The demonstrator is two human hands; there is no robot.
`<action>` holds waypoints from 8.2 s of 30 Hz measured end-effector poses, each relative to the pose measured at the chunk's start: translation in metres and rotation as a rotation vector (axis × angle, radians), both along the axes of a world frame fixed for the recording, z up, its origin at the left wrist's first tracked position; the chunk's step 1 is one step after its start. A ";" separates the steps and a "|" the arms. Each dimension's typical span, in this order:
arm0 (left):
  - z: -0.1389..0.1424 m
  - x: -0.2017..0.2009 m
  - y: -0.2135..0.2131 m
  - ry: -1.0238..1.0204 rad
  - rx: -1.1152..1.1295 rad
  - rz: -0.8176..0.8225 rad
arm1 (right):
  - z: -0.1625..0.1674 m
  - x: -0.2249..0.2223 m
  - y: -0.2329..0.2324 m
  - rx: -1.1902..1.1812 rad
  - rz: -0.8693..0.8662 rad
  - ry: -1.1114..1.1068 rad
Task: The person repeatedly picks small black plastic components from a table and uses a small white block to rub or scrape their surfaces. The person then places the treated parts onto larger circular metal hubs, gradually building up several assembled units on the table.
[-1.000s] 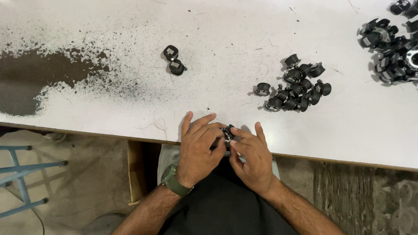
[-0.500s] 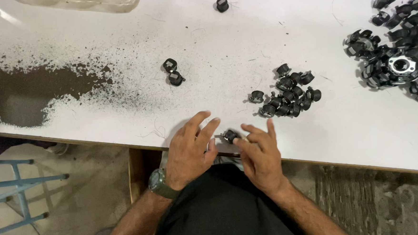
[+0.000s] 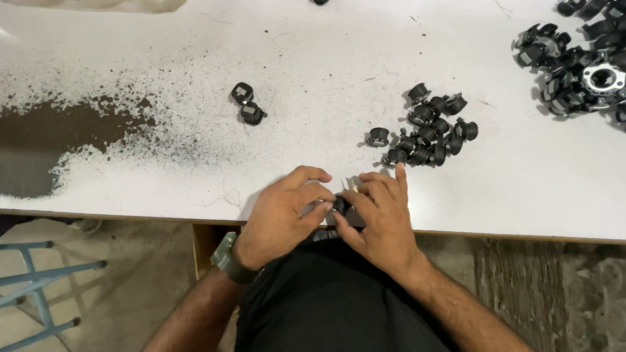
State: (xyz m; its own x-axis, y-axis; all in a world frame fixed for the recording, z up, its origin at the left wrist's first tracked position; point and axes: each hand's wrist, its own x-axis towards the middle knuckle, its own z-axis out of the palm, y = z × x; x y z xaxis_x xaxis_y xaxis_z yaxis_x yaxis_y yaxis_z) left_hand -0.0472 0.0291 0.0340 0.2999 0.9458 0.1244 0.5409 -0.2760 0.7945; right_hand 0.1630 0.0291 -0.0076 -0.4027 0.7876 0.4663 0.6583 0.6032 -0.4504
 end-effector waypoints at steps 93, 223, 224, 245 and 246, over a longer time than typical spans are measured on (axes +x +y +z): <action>-0.001 -0.005 0.026 0.092 -0.316 -0.100 | 0.005 -0.001 0.005 0.028 0.111 -0.095; -0.035 0.020 -0.028 0.181 0.375 0.255 | 0.000 0.003 0.001 0.024 0.055 -0.048; -0.032 0.021 -0.026 0.186 0.376 0.237 | 0.000 0.003 0.001 0.025 0.080 -0.044; -0.009 0.011 -0.019 -0.047 -0.179 0.210 | 0.003 0.009 0.006 0.016 0.124 -0.071; -0.008 0.010 -0.019 -0.069 -0.184 0.215 | 0.003 0.009 0.006 0.018 0.111 -0.062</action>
State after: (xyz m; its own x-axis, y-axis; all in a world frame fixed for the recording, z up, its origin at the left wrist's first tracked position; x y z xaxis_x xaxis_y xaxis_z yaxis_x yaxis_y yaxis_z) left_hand -0.0371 0.0099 0.0263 0.0869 0.9953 -0.0419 0.5144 -0.0088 0.8575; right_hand 0.1718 0.0349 -0.0043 -0.5154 0.7284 0.4513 0.6132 0.6814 -0.3996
